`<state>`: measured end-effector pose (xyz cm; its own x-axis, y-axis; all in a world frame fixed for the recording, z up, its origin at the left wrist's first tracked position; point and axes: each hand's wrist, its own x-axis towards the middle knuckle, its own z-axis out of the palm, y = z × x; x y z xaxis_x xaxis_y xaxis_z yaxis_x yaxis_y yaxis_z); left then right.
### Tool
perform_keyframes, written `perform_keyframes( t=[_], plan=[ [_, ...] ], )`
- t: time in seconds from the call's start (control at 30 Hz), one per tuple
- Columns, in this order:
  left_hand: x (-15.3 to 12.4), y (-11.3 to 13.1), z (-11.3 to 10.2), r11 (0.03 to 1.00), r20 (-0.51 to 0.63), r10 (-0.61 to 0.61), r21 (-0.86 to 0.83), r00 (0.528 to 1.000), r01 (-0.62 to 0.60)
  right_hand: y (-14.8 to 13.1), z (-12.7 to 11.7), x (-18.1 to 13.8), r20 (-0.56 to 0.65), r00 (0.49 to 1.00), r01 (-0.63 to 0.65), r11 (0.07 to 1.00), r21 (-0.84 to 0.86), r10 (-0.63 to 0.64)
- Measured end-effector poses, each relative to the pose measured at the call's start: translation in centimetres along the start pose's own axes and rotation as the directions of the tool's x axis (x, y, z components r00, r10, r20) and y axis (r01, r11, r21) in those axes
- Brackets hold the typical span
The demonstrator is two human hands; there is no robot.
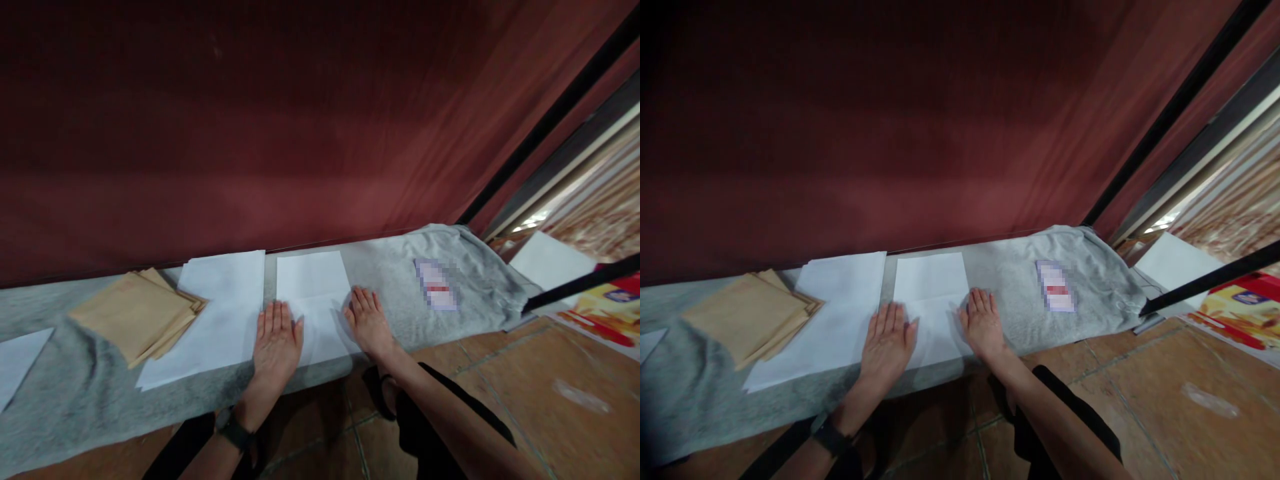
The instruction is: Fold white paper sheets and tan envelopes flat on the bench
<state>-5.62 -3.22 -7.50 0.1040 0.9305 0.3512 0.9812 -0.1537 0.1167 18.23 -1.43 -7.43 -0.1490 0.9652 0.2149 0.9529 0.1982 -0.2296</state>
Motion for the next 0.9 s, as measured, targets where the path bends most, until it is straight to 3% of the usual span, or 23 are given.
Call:
perform_keyframes(
  t=[0.13, 0.3, 0.53, 0.73, 0.9],
  plan=[
    [3.5, 1.6, 0.6, 0.995, 0.056, 0.078, -0.069, 0.995, -0.075, -1.5, -0.3, 3.4, -0.012, 0.999, 0.047, 0.982, 0.182, -0.046],
    [7.1, 3.6, 3.1, 0.987, 0.138, 0.133, -0.111, 0.981, -0.118, -4.4, 1.4, 7.1, -0.013, 0.991, 0.131, 0.939, 0.317, -0.133],
    [8.5, 2.8, 3.8, 0.998, 0.213, 0.065, -0.023, 0.975, -0.061, -5.8, 3.6, 8.8, 0.031, 0.991, 0.126, 0.982, 0.140, -0.131],
    [9.2, 0.6, 4.3, 0.999, 0.092, -0.032, -0.001, 0.995, 0.032, -5.8, 4.7, 10.1, -0.015, 0.997, 0.074, 0.997, 0.008, -0.074],
    [9.5, -0.4, 5.0, 0.989, 0.004, -0.133, -0.056, 0.991, 0.133, -3.8, 5.3, 11.2, -0.075, 0.997, -0.022, 0.999, -0.034, 0.019]
  ],
)
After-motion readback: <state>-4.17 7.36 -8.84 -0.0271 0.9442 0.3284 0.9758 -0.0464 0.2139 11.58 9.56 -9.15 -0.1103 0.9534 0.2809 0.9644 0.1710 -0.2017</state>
